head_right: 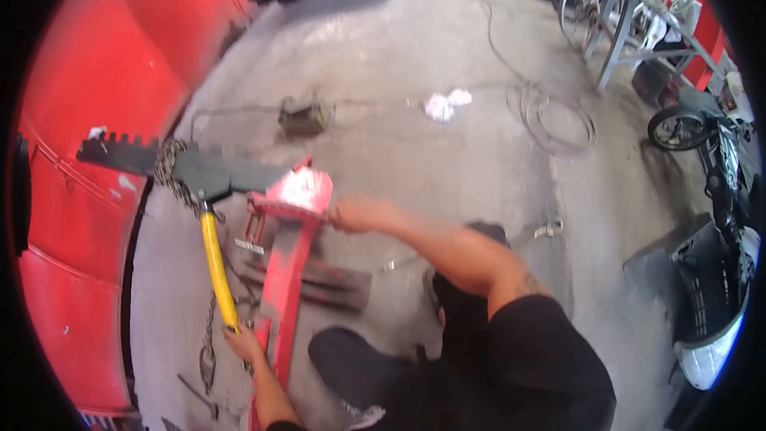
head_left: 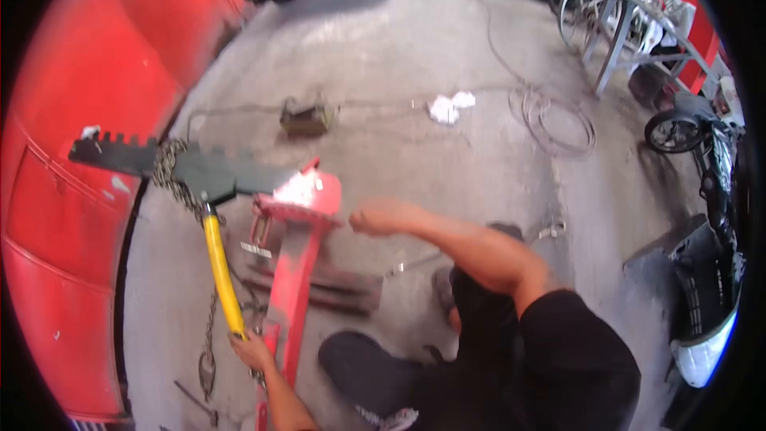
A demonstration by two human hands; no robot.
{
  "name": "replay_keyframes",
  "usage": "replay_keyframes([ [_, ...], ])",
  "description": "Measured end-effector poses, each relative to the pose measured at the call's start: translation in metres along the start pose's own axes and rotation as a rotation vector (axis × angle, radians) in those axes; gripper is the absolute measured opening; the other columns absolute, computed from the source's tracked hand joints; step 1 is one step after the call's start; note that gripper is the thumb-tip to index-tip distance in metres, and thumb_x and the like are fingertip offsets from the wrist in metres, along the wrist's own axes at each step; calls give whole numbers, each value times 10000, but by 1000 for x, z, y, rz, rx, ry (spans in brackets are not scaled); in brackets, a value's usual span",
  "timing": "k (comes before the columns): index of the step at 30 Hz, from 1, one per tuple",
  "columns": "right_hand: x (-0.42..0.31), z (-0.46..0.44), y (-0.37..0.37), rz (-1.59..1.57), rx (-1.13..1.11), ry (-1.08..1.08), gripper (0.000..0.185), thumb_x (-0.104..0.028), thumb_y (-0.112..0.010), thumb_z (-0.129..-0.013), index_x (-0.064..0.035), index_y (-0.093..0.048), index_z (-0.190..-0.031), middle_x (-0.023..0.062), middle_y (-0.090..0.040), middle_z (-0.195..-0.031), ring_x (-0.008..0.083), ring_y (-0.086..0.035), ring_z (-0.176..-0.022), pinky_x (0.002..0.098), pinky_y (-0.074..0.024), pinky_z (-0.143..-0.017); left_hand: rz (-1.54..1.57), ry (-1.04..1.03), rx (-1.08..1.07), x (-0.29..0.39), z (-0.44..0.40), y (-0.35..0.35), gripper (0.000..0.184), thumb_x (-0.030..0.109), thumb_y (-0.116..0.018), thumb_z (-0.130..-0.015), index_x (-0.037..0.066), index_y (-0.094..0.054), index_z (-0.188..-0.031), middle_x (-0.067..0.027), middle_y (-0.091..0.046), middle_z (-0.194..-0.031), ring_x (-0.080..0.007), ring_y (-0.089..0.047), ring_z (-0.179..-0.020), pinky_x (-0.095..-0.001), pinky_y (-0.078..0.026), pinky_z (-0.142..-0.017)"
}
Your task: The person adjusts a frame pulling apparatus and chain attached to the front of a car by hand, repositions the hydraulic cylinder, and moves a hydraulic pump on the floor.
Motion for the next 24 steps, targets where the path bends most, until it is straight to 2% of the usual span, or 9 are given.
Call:
replay_keyframes([
  [1, 2, 0, -8, -76, 7, -11, 243, -265, -568, -852, -33, -636, -819, 196, -631, -756, 409, -609, -738, 494, -469, -649, -22, 21, -30, -2, 1, 2, 548, 339, -556, -885, 34, -447, -1327, -209, -566, -1206, -386, -570, -1057, -475, -463, -864],
  [3, -8, 2, -15, 60, 47, 112, 238, -258, -597, -838, -28, -629, -786, 194, -627, -739, 396, -611, -732, 496, -467, -642, -41, 49, -59, 9, 1, 8, 555, 347, -557, -884, 28, -449, -1325, -222, -566, -1198, -390, -572, -1046, -479, -460, -861],
  [6, -29, 4, -29, 115, -149, 91, 235, -249, -594, -841, -24, -625, -780, 194, -627, -745, 391, -618, -741, 495, -467, -646, -23, 23, -37, 12, 1, 8, 557, 355, -564, -880, 17, -461, -1310, -233, -570, -1185, -394, -571, -1041, -479, -460, -862],
  [10, -31, 14, -36, -175, -266, 56, 217, -231, -586, -854, -28, -655, -883, 191, -646, -805, 385, -626, -819, 480, -483, -731, 3, -47, -50, -5, -4, -6, 566, 374, -553, -881, 14, -465, -1309, -232, -575, -1181, -398, -565, -1056, -480, -455, -876],
  [11, -24, 14, -34, -115, -284, -23, 222, -233, -586, -858, -35, -654, -932, 188, -650, -836, 384, -624, -839, 474, -484, -752, -56, 10, -78, 1, 0, 0, 571, 380, -553, -880, 12, -465, -1308, -231, -575, -1183, -397, -565, -1058, -475, -454, -881],
  [14, 3, 14, -6, 57, -165, -78, 255, -235, -595, -859, -38, -636, -1015, 186, -646, -907, 374, -615, -893, 455, -483, -792, -126, 104, -123, 18, 4, 7, 579, 392, -553, -878, 13, -465, -1308, -228, -575, -1190, -393, -565, -1065, -466, -453, -889],
  [18, 40, 21, -13, 126, 37, 105, 249, -217, -615, -862, -26, -628, -1020, 179, -643, -908, 362, -598, -916, 446, -474, -796, -65, 63, -75, 0, -2, -4, 578, 385, -562, -868, 26, -469, -1311, -226, -574, -1200, -393, -569, -1066, -464, -456, -892],
  [21, 11, 17, 2, 171, -131, -37, 242, -199, -615, -858, -23, -637, -1023, 176, -653, -939, 361, -601, -927, 444, -475, -802, -52, -39, 46, -1, -3, -6, 562, 360, -580, -852, 27, -482, -1294, -222, -581, -1184, -373, -575, -1063, -456, -460, -889],
  [24, -5, 13, 3, 136, -175, -35, 228, -187, -608, -856, -15, -648, -1000, 192, -657, -929, 369, -606, -914, 445, -477, -801, -69, 76, -15, 10, -6, 5, 529, 341, -577, -839, 23, -500, -1255, -215, -585, -1158, -363, -580, -1035, -459, -462, -873],
])
Point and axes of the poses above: each hand's wrist, its own z-axis away from the middle knuckle, its own y-axis out of the back of the hand, x = y × z, the point moved 4 cm from there along -z, towards the middle knuckle
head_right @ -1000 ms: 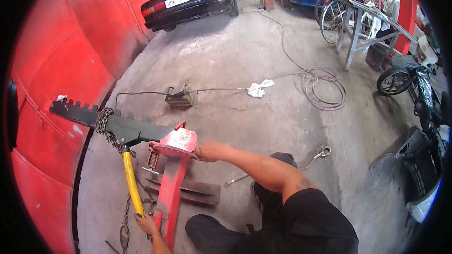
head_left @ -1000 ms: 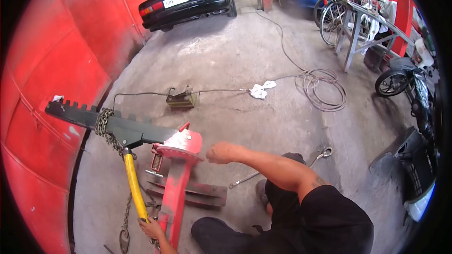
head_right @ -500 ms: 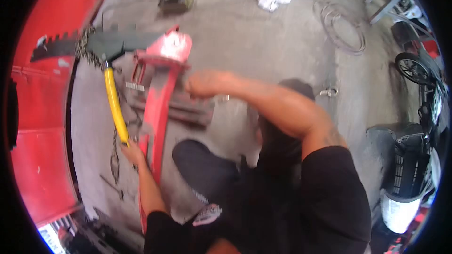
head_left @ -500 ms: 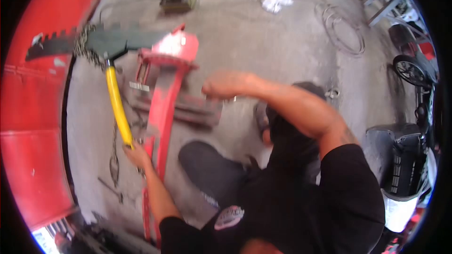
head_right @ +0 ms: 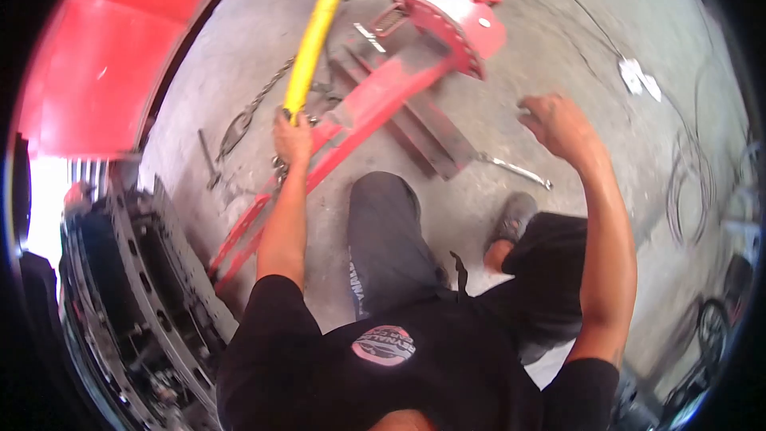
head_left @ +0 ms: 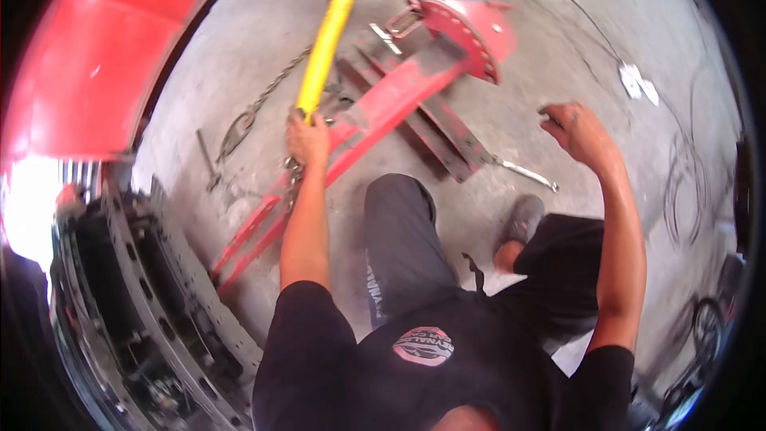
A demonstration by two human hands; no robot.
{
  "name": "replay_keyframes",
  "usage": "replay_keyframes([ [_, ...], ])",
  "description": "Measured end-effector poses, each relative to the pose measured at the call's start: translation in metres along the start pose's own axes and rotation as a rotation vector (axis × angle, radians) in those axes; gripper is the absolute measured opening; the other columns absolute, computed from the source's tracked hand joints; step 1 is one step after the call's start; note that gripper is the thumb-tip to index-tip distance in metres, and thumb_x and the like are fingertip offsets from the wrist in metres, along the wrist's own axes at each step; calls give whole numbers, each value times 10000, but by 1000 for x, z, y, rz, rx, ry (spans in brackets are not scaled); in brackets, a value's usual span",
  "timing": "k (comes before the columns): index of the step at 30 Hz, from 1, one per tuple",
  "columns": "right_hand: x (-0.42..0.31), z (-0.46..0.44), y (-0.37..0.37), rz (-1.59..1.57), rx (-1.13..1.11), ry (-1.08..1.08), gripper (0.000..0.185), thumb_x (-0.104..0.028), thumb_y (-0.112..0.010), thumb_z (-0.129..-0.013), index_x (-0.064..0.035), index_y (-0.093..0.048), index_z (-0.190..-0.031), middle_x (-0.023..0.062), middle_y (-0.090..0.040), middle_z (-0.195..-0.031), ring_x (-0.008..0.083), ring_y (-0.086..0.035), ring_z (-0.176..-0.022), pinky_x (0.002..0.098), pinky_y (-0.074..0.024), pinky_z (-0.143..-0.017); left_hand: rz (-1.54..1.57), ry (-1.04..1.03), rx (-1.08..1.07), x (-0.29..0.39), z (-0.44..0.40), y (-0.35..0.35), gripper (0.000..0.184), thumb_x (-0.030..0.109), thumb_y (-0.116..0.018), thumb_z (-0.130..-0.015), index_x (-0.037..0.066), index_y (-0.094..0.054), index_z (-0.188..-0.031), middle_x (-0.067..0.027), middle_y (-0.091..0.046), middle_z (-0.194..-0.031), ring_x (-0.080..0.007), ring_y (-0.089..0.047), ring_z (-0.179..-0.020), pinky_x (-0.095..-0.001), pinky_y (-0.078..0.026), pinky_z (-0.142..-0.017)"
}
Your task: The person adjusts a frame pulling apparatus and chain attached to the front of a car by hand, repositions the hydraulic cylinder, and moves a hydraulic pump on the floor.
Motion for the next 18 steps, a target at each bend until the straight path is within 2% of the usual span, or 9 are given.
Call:
replay_keyframes([
  [2, -12, -1, 2, -39, 0, 41, 220, -188, -608, -857, -13, -651, -982, 195, -656, -864, 380, -610, -869, 447, -481, -779, 7, -6, 23, -4, 4, 4, 526, 332, -574, -835, 21, -498, -1253, -209, -581, -1159, -367, -577, -1027, -462, -458, -874],
  [7, -22, -10, -2, -5, -20, 61, 203, -185, -608, -855, -20, -667, -957, 186, -665, -878, 368, -623, -872, 437, -493, -780, -2, -30, 45, -9, 0, -5, 568, 329, -550, -849, 17, -443, -1312, -212, -570, -1170, -380, -569, -1029, -464, -452, -881],
  [10, -26, -10, -4, -12, -40, 48, 195, -180, -609, -853, -24, -675, -951, 184, -668, -898, 362, -628, -886, 433, -496, -789, 54, 16, -21, -6, 1, 3, 570, 314, -559, -843, 22, -448, -1320, -224, -544, -1222, -374, -525, -1117, -454, -421, -943],
  [18, -27, -12, -3, -11, -45, 72, 173, -160, -607, -844, -24, -674, -929, 193, -661, -860, 372, -622, -867, 443, -491, -771, 70, 55, -53, -4, 2, 5, 573, 338, -552, -854, 35, -442, -1328, -211, -530, -1259, -375, -518, -1130, -461, -423, -945],
])
Point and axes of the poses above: each hand's wrist, its own z-axis away from the middle knuckle, its own y-axis out of the back of the hand, x = y × z, the point moved 4 cm from there along -z, towards the middle knuckle
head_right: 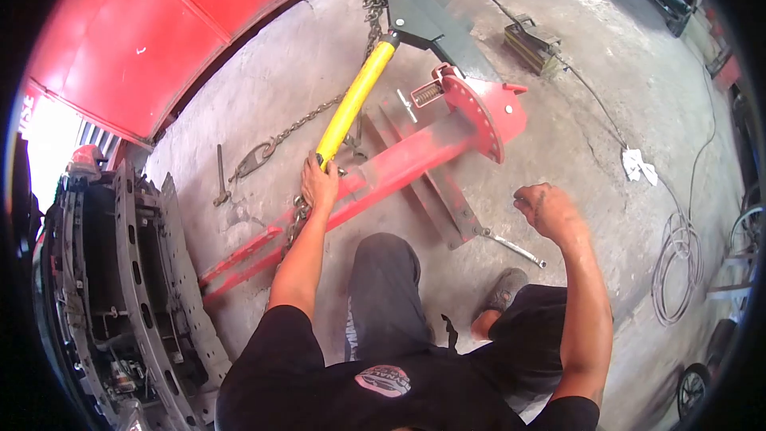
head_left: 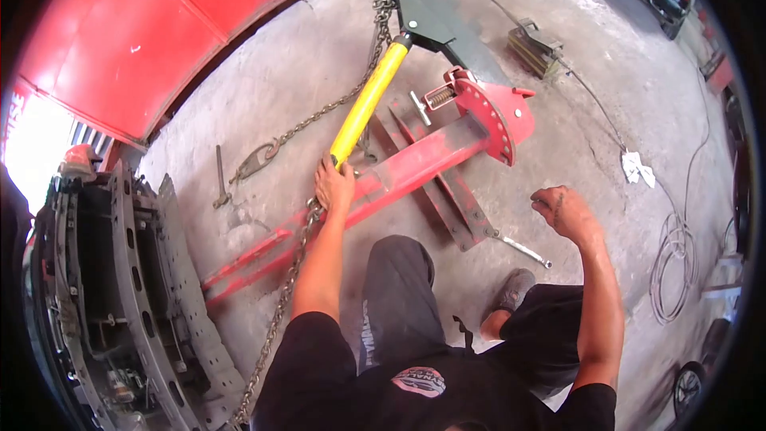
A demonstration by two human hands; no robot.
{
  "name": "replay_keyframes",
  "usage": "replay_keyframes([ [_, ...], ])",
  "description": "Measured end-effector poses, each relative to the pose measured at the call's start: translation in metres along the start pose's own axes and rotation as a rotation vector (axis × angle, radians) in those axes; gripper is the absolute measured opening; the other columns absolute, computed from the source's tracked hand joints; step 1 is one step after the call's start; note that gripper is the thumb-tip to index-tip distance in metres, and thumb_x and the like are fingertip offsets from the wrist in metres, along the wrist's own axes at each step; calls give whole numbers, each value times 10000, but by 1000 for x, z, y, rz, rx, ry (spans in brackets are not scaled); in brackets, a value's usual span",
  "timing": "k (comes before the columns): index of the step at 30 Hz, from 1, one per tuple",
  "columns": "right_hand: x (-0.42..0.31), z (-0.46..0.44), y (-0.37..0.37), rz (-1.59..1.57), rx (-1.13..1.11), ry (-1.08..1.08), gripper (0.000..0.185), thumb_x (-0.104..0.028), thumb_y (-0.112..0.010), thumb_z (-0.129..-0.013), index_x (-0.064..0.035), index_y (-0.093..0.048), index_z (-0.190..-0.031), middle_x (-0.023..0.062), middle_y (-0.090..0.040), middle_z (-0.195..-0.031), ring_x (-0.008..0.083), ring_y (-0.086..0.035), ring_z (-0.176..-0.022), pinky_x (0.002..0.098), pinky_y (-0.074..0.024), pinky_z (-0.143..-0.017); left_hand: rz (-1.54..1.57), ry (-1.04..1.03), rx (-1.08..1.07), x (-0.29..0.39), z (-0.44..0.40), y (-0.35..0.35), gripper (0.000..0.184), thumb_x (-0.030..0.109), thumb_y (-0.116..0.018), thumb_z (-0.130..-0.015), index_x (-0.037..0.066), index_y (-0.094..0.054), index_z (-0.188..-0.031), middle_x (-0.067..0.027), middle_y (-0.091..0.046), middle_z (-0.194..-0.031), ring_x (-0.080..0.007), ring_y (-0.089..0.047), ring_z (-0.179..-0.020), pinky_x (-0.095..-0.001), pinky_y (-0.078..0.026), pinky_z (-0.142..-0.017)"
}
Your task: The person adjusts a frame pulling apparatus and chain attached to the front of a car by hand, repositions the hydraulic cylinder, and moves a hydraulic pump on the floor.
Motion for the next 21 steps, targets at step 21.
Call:
replay_keyframes([
  [21, 21, 9, -10, -14, 35, -4, 145, -162, -607, -837, -34, -661, -879, 191, -643, -810, 380, -609, -847, 469, -476, -755, -64, -91, 97, -4, 2, -9, 537, 340, -544, -873, 60, -430, -1317, -174, -566, -1167, -361, -556, -1045, -470, -447, -866],
])
Point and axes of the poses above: each hand's wrist, its own z-axis away from the middle knuckle, its own y-axis out of the back of the hand, x = y × z, the point moved 4 cm from there along -z, towards the middle knuckle
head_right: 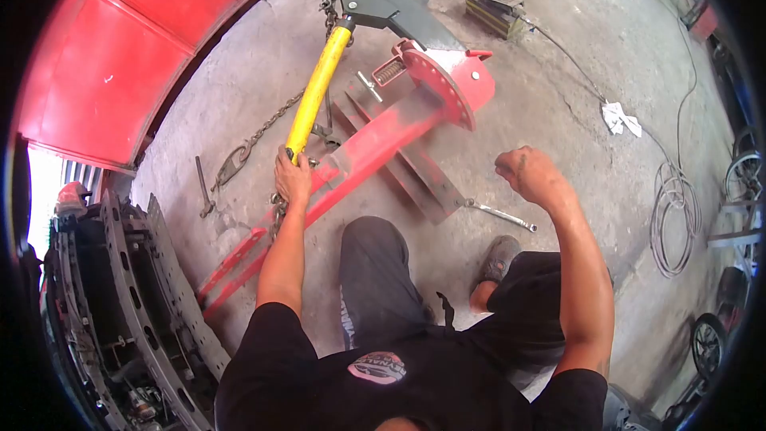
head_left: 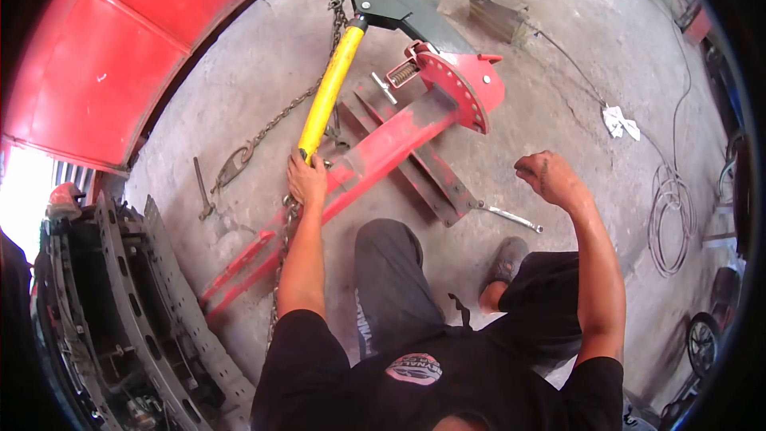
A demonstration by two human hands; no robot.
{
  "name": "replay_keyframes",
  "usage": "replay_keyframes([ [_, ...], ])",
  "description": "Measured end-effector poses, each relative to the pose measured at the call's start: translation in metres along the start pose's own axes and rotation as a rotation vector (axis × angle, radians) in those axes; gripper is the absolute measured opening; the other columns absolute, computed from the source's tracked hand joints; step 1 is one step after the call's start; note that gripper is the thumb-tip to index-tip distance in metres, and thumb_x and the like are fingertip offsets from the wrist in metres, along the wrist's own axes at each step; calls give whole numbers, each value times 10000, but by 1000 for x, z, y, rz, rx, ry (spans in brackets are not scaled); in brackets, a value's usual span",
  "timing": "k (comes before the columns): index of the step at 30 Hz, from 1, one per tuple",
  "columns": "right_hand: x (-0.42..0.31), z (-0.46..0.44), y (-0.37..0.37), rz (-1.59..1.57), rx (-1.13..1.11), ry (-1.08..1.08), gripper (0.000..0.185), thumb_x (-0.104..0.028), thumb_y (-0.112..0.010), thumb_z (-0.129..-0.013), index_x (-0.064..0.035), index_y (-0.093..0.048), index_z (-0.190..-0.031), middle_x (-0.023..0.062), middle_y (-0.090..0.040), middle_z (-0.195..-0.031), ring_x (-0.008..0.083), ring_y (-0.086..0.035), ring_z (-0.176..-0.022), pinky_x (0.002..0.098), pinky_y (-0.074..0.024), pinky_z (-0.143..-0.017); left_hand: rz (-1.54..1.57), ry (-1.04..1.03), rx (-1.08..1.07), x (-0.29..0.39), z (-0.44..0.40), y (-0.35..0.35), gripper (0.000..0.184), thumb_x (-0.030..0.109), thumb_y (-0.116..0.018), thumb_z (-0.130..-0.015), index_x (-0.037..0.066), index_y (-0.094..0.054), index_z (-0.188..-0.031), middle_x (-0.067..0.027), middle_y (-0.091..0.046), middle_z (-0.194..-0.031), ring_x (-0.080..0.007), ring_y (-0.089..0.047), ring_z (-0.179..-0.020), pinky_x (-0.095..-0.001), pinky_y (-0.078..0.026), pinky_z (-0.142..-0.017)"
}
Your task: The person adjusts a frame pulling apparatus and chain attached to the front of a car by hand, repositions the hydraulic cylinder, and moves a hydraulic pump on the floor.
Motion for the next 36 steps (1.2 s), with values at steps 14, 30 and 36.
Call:
replay_keyframes([
  [14, -8, -1, 4, -2, -23, 16, 158, -164, -596, -844, -29, -667, -886, 184, -651, -817, 368, -617, -850, 462, -477, -751, -12, 25, -48, 1, -2, 4, 548, 338, -540, -867, 49, -430, -1320, -189, -562, -1199, -367, -555, -1067, -460, -443, -890],
  [30, -12, -3, 2, -7, -62, -2, 171, -162, -601, -838, -24, -674, -908, 188, -658, -856, 368, -616, -888, 452, -476, -783, -22, 28, -34, 2, -3, 5, 547, 346, -529, -867, 45, -436, -1314, -192, -576, -1164, -365, -564, -1047, -462, -442, -881],
  [36, -13, -3, 3, -17, -69, -8, 170, -158, -609, -833, -20, -676, -907, 188, -659, -857, 367, -616, -888, 452, -476, -784, -14, 33, -41, 3, -3, 6, 552, 347, -529, -867, 44, -435, -1318, -187, -570, -1180, -364, -560, -1055, -461, -441, -886],
])
Point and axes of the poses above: each hand's wrist, its own z-axis away from the middle knuckle, its own y-axis out of the back of the hand, x = y × z, the point moved 4 cm from there along -z, towards the middle knuckle
